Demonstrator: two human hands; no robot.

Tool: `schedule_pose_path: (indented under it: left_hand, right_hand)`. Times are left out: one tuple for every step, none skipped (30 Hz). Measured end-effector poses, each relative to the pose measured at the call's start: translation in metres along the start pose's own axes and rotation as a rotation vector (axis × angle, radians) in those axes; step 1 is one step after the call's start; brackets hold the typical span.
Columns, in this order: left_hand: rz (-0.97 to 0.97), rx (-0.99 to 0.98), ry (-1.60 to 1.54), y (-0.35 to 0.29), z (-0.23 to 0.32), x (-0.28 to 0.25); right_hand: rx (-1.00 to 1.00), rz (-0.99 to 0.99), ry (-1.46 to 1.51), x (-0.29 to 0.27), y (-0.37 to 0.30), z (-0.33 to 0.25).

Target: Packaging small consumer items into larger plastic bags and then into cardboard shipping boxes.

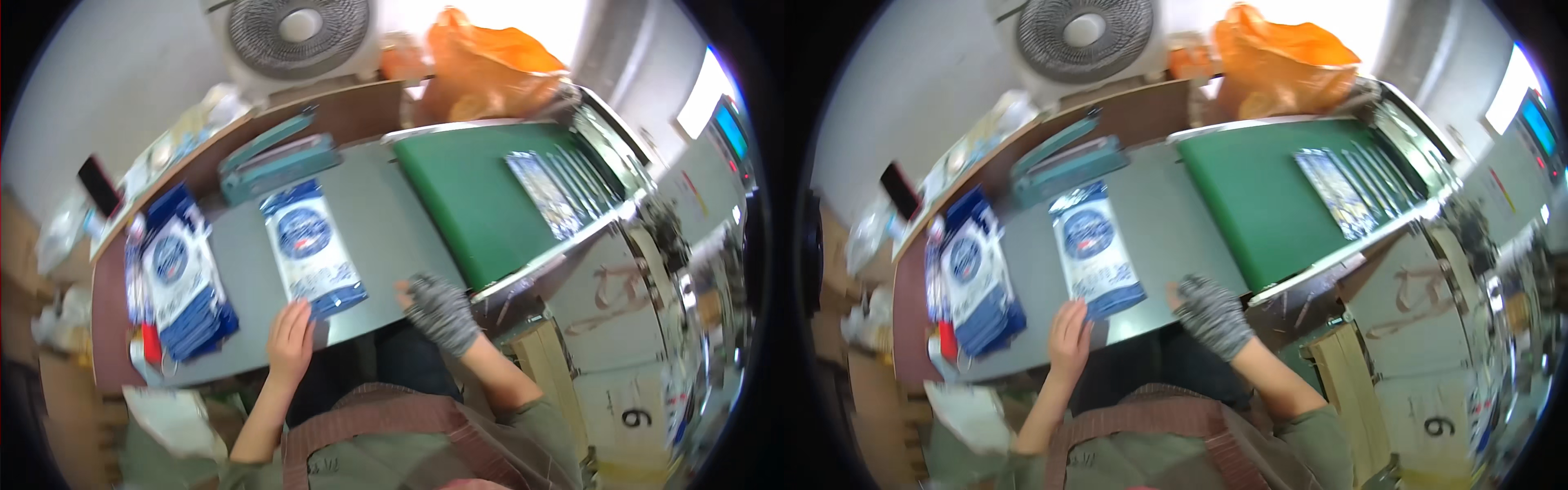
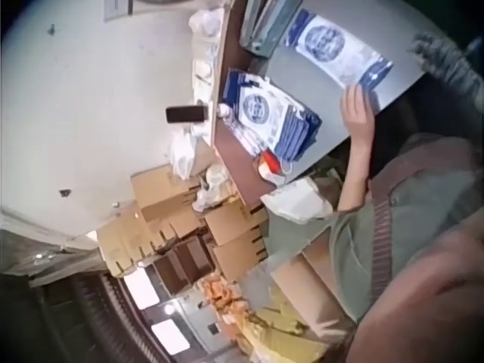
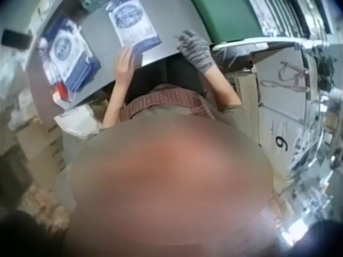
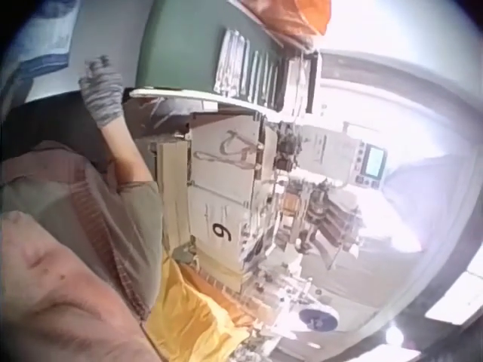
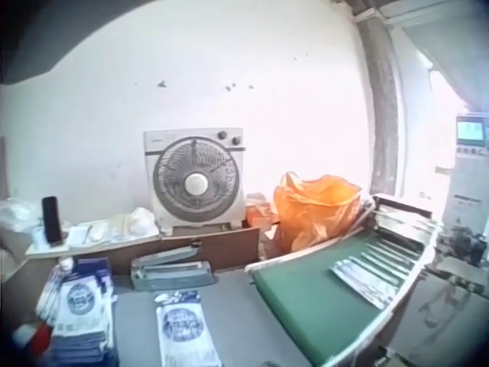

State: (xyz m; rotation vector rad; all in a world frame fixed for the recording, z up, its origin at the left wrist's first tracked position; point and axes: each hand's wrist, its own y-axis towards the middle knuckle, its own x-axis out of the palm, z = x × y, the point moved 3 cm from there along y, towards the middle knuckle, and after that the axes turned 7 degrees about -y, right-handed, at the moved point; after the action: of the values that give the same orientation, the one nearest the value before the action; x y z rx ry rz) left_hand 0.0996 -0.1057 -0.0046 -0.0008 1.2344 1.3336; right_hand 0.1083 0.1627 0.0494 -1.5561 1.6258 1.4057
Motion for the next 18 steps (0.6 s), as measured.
schedule_pose_path:
  left_hand:
    - [0.026,-0.013,0.052,0.014,0.006,0.000]
    - [-0.027,-0.116,0.052,0.028,0.010,0.003]
    - [-0.042,-0.211,-0.012,0.034,0.003,0.011]
    - [-0.002,-0.316,-0.169,0.034,-0.008,0.017]
    - [0.042,-0.356,-0.203,0.031,-0.023,0.021]
    - [0.073,-0.381,-0.267,0.030,-0.033,0.033]
    - [0.075,-0.375,-0.267,0.027,-0.036,0.037]
    - [0.104,-0.365,-0.225,0.025,-0.039,0.039]
    - [0.133,-0.344,-0.190,0.025,-0.041,0.038]
    - [0.145,-0.362,-0.129,0.018,-0.043,0.038]
    - [0.137,-0.322,-0.028,0.008,-0.044,0.033]
    - [0.065,-0.243,0.069,0.010,-0.036,0.020]
    - [0.014,-0.269,0.140,0.005,-0.034,0.008]
    - [-0.035,-0.301,0.068,0.004,-0.028,-0.001]
    - [0.037,-0.254,0.109,-0.008,-0.031,-0.006]
    - [0.040,-0.281,0.074,-0.009,-0.031,-0.006]
    - [0.029,-0.289,0.038,-0.004,-0.027,-0.003]
    - [0.024,-0.254,0.018,0.002,-0.022,0.002]
  right_hand:
    - [0.035,0.083,-0.016,-0.008,-0.002,0.005]
    - [0.074,0.163,-0.023,-0.010,-0.004,0.008]
    - [0.032,0.135,0.007,-0.009,-0.004,0.002]
    - [0.019,0.156,0.055,-0.011,-0.004,-0.005]
    - [0.013,0.182,0.098,-0.013,-0.005,-0.010]
    - [0.001,0.179,0.094,-0.011,-0.009,-0.005]
    - [-0.031,0.203,0.106,-0.004,-0.016,0.002]
    - [-0.049,0.241,0.099,-0.007,-0.023,0.005]
    - [-0.045,0.178,-0.011,-0.009,-0.027,-0.002]
    - [-0.018,0.128,-0.047,-0.001,-0.034,-0.003]
    - [-0.106,-0.029,-0.276,0.007,-0.035,-0.006]
    - [-0.120,0.087,-0.180,0.014,-0.040,-0.003]
    - [-0.084,0.133,-0.083,0.015,-0.040,-0.004]
    - [-0.054,0.179,0.019,0.014,-0.041,-0.002]
    - [-0.057,0.210,0.088,0.015,-0.043,-0.004]
    - [-0.069,0.235,0.155,0.014,-0.045,-0.002]
    - [-0.074,0.263,0.111,0.012,-0.046,0.001]
    - [-0.054,0.290,0.089,0.010,-0.049,0.004]
